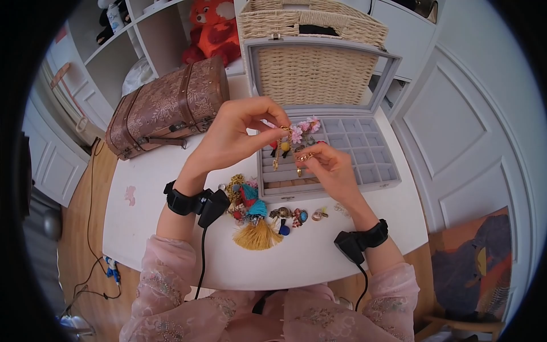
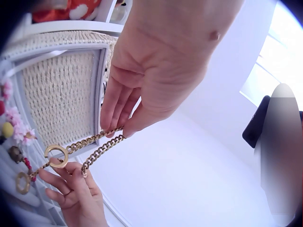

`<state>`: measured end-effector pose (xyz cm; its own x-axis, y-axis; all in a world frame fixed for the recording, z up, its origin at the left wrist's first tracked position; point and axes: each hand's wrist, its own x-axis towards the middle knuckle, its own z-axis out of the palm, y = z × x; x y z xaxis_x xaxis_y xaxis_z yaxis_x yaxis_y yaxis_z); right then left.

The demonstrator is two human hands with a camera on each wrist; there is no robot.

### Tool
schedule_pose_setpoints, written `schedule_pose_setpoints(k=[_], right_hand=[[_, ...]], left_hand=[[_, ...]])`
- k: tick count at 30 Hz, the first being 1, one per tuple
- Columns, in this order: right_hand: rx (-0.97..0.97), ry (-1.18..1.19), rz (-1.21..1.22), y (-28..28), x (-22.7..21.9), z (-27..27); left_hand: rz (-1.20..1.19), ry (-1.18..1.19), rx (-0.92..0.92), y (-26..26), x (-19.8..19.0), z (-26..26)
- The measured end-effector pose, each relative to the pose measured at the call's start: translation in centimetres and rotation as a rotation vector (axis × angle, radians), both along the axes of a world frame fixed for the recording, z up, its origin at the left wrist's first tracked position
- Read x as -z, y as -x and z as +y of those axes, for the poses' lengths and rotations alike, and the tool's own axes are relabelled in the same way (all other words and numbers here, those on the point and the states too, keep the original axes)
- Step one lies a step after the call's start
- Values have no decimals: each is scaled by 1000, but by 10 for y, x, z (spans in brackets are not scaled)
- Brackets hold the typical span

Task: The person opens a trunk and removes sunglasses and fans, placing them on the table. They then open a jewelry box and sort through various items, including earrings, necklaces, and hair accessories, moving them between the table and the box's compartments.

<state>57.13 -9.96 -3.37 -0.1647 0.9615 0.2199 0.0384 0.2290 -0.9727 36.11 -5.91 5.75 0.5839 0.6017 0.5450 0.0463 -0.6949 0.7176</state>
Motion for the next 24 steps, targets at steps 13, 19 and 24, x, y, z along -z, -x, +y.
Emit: schedule_pose_setpoints(k=[13, 19, 24], right_hand=[[91, -105, -174, -3, 11, 10], [139, -134, -292, -7, 14, 11], [212, -135, -369, -7, 15, 12]], left_hand=[[391, -173, -47, -1, 28, 23], [486, -198, -107, 0, 40, 33], [608, -207, -95, 9, 42, 36]])
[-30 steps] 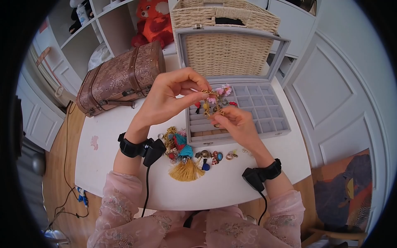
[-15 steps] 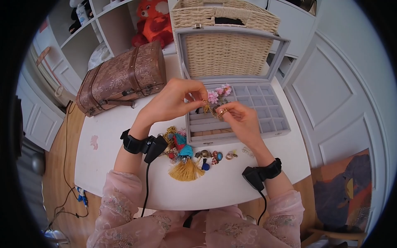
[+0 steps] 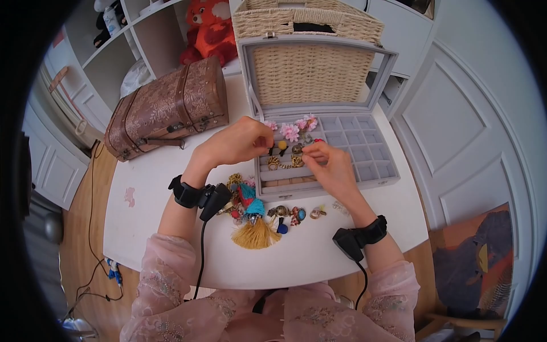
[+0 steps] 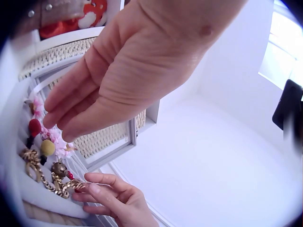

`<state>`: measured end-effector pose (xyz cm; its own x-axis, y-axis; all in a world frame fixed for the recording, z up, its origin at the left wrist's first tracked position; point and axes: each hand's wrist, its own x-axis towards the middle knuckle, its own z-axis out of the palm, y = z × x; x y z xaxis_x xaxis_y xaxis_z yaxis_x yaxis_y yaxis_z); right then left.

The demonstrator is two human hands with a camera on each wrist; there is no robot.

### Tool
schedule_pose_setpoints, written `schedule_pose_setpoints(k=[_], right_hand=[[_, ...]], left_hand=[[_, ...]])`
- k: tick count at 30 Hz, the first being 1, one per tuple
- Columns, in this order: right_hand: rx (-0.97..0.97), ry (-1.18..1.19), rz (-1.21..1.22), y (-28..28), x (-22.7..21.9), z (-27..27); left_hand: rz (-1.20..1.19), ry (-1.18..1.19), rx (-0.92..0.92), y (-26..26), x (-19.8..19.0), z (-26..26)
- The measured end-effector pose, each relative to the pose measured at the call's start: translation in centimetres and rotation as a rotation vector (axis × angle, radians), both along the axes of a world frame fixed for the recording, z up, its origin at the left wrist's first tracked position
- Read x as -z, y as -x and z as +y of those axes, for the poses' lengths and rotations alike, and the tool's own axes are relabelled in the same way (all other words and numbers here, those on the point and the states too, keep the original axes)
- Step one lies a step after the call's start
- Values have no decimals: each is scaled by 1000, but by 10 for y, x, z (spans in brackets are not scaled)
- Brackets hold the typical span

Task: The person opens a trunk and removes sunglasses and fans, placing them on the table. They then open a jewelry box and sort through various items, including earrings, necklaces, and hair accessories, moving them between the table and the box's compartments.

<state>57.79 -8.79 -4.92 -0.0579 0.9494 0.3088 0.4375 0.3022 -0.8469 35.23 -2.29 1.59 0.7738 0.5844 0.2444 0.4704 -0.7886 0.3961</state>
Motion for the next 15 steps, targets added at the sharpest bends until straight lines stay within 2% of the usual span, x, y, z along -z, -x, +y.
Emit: schedule_pose_setpoints(k=[4, 11, 13, 15], right_hand=[[47, -20, -22, -2, 2, 1], [32, -55, -67, -1, 1, 1], [46, -60, -87, -1, 2, 1], [49, -69, -95, -1, 1, 1]], left_hand=[[87, 126, -49, 8, -6, 0], [307, 129, -133, 14, -7, -1], [662, 282, -261, 10, -7, -1], [688, 339, -294, 10, 5, 6]])
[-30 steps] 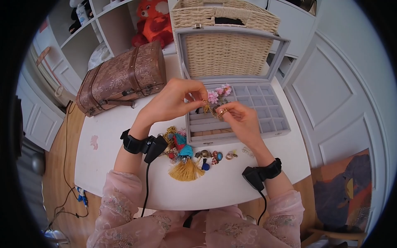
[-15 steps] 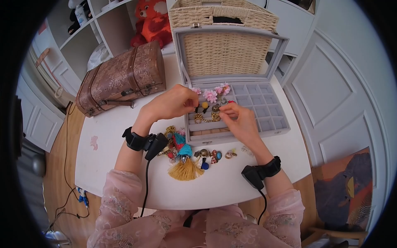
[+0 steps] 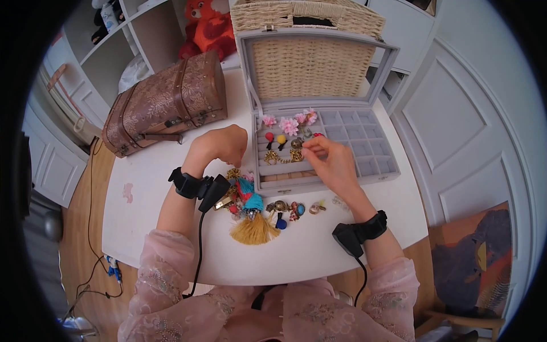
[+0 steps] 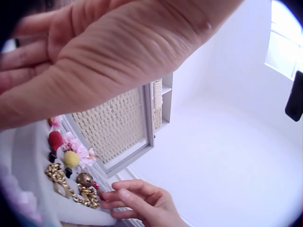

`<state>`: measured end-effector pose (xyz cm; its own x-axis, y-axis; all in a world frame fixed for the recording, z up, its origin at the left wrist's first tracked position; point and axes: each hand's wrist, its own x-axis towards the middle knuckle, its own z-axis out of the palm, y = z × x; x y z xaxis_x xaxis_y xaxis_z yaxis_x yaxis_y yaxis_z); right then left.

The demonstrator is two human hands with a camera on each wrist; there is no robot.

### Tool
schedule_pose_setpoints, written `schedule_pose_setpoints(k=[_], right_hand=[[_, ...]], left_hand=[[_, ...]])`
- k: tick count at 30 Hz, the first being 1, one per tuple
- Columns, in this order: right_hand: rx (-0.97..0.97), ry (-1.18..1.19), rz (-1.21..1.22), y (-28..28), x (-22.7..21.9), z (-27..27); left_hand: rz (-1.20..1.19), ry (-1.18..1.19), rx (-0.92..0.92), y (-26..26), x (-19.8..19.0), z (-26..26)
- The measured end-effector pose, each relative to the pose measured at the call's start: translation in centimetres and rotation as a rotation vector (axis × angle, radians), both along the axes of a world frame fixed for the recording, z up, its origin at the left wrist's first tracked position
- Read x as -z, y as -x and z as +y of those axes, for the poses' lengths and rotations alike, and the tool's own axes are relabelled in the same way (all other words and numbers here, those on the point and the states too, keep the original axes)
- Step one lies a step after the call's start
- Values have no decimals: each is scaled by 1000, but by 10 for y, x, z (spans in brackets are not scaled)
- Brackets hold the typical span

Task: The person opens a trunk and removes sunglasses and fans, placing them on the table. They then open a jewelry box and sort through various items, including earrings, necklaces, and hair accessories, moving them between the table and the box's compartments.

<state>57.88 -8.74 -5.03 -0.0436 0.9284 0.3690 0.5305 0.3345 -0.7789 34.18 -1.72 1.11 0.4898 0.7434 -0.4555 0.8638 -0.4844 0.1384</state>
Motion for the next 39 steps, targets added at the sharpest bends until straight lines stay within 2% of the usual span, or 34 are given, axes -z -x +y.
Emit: schedule_pose_setpoints(k=[4, 11, 13, 15, 17, 19, 21, 25, 29, 34, 37, 39], right_hand=[[11, -29, -25, 0, -3, -1], [29, -42, -26, -3, 0, 2], [32, -46, -35, -3, 0, 0], [27, -42, -25, -6, 7, 5], [30, -48, -12, -2, 4, 5], [18, 22, -28, -3, -3, 0], [20, 21, -31, -3, -4, -1], [23, 15, -29, -2, -5, 0], [23, -75, 15, -1, -2, 0], [-104, -58, 64, 5, -10, -6], [-139, -46, 70, 7, -9, -7], [-145, -44, 71, 7, -9, -7]], left_hand=[[19, 92, -73, 2, 6, 5], [12, 105, -36, 2, 0, 7], [-90, 120, 85, 11, 8, 10], [-95, 130, 77, 19, 6, 4], [-313, 201, 136, 29, 5, -2], [-328, 218, 155, 33, 9, -6], [-379, 164, 236, 36, 15, -9], [-329, 67, 281, 31, 12, -18], [-364, -10, 197, 28, -3, -27], [-486, -5, 159, 29, -1, -30], [-381, 27, 187, 28, 4, -34], [-301, -32, 244, 27, 11, -33]])
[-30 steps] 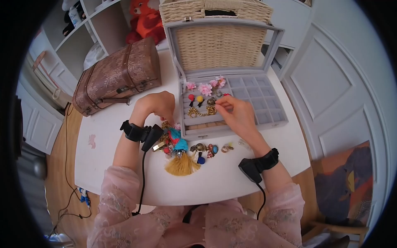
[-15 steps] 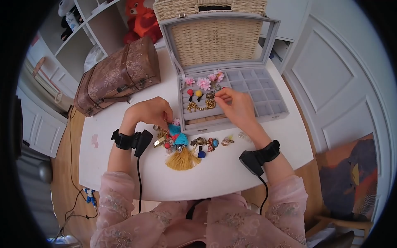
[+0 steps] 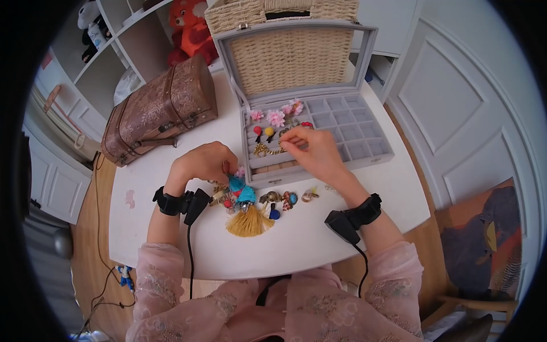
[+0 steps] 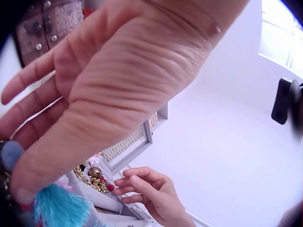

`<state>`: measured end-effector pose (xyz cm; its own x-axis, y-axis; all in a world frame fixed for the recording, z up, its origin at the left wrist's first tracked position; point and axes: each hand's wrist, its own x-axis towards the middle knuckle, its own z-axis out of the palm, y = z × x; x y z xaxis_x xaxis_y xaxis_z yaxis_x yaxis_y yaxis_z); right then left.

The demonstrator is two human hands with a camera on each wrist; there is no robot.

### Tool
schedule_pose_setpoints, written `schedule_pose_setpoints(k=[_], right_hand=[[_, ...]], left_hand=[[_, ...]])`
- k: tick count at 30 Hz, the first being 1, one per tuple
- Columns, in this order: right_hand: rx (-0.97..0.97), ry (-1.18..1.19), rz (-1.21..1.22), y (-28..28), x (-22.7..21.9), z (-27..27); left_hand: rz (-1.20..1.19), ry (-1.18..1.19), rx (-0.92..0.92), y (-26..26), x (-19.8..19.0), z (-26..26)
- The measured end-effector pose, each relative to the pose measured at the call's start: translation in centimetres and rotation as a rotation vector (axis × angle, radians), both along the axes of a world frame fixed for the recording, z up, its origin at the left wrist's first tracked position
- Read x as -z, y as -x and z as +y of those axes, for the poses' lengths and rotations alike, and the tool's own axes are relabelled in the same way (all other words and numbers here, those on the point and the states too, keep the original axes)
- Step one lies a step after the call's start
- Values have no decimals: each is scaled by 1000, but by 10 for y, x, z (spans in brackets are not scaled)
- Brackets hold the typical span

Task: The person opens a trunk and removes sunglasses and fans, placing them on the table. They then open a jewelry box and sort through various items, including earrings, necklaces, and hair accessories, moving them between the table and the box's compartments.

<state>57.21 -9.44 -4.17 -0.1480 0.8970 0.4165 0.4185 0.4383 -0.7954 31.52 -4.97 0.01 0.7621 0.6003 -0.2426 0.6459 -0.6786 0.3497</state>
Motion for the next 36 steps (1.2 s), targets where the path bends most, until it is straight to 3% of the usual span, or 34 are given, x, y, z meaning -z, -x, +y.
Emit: schedule_pose_setpoints(k=[7, 14, 18, 25, 32, 35, 36], right_hand=[[-10, 42, -6, 2, -1, -1], [-89, 116, -36, 5, -8, -7], [-197, 186, 6, 7, -13, -12], [-416, 165, -25, 10, -7, -14], [-397, 276, -2, 4, 4, -10], [-339, 278, 122, 2, 0, -10], [-215, 207, 106, -1, -5, -8]], left_hand=[[-3, -49, -82, 3, -14, 1], [-373, -121, -34, -4, -25, -6], [-577, -66, 1, -17, -29, -17], [-555, -1, 109, -29, -26, -26], [-635, -27, 119, -34, -17, -25], [-630, -13, 58, -32, -18, -23], [-658, 9, 3, -31, -17, -22]])
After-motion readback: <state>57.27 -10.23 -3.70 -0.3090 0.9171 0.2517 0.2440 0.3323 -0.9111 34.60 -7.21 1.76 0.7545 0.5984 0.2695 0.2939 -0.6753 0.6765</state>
